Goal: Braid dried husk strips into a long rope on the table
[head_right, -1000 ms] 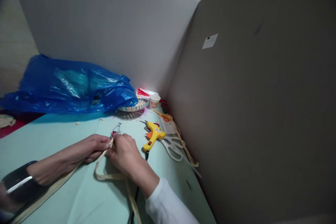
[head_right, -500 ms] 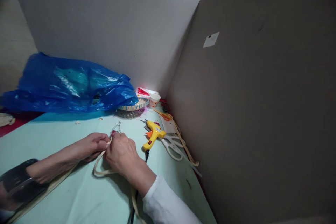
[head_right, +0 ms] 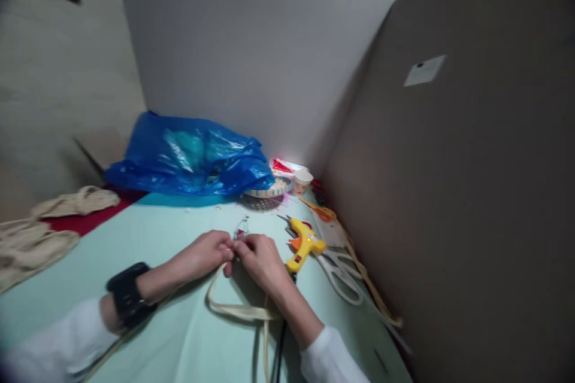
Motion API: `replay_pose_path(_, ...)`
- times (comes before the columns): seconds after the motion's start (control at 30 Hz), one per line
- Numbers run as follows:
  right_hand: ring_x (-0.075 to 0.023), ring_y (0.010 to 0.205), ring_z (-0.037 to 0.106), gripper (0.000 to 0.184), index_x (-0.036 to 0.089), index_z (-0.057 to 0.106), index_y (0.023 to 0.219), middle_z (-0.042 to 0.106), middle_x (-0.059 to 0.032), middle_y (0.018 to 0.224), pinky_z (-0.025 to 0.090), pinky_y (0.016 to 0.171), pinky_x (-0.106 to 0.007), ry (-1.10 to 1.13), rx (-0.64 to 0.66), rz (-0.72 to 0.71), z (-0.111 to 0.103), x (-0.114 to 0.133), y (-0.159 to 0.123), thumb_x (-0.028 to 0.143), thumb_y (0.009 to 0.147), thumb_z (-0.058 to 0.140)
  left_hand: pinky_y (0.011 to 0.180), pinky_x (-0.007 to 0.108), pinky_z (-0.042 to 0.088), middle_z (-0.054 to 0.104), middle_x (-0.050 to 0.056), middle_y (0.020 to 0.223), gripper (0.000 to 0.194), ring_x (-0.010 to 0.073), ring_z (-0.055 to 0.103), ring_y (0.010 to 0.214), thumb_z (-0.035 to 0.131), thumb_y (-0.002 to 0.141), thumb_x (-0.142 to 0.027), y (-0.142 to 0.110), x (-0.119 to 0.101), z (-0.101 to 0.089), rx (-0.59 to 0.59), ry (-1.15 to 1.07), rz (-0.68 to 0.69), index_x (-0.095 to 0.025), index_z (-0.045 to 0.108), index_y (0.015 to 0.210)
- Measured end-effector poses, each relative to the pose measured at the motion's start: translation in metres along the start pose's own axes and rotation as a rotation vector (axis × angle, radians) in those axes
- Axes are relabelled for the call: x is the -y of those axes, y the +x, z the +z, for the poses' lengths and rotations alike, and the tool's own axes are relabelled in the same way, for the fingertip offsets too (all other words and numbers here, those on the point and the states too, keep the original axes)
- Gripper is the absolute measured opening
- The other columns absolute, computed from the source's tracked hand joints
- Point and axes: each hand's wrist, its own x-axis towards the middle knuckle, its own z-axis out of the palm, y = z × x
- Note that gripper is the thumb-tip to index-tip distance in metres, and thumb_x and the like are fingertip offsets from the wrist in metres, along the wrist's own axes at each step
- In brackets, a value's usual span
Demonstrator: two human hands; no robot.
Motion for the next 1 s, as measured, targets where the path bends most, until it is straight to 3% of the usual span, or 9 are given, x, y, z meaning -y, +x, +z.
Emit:
replay_pose_path(0.23,-0.0142,0.061,0.046,0.027,0.014,0.065,0.067,0.058,-0.0012,0.06,0.028,0.058,-0.027,0.058,-0.012,0.046,0.008,-0.011,0.009,0.027,0.087,0.052,0.082,0.038,0.055,0.069,-0.002,0.072,0.03,0.017,0.07,0.079,0.061,0.097,-0.038,-0.009,-0.012,-0.004,-0.048,0.179,0.024,-0.016,0.066,0.077)
replay_pose_path(0.43,-0.016,0.06,0.048,0.024,0.017,0.059,0.062,0.061,-0.0028,0.06,0.03,0.059,-0.028,0.05,-0.054,0.071,0.009,-0.005,0.004,0.028,0.083,0.054,0.084,0.039,0.051,0.074,0.005,0.079,0.023,0.0215,0.07,0.086,0.058,0.094,-0.024,-0.018,-0.022,-0.01,-0.169,0.37,0.042,-0.016,0.071,0.076)
replay_pose_path(0.57,-0.017,0.06,0.05,0.02,0.018,0.057,0.06,0.059,-0.003,0.058,0.031,0.059,-0.028,0.094,-0.092,0.074,0.011,-0.003,0.003,0.025,0.079,0.054,0.078,0.039,0.048,0.078,0.018,0.091,0.028,0.0297,0.072,0.09,0.048,0.09,-0.015,-0.026,-0.029,0.004,-0.22,0.48,0.035,-0.014,0.076,0.086)
replay_pose_path(0.77,-0.0163,0.058,0.051,0.025,0.015,0.065,0.063,0.06,-0.0035,0.057,0.035,0.056,-0.026,0.224,-0.056,0.107,0.014,-0.019,0.007,0.032,0.078,0.054,0.083,0.041,0.053,0.074,0.017,0.104,0.033,0.03,0.072,0.094,0.042,0.094,-0.013,-0.038,-0.024,0.034,-0.242,0.65,0.135,-0.013,0.072,0.107)
replay_pose_path(1.0,-0.017,0.059,0.056,0.025,0.014,0.068,0.06,0.063,-0.0045,0.058,0.041,0.057,-0.026,0.345,-0.015,0.142,0.01,-0.022,0.008,0.035,0.073,0.062,0.065,0.037,0.057,0.075,0.018,0.088,0.036,0.028,0.074,0.075,0.05,0.08,0.007,-0.052,-0.032,0.053,-0.235,0.889,0.337,-0.006,0.074,0.102)
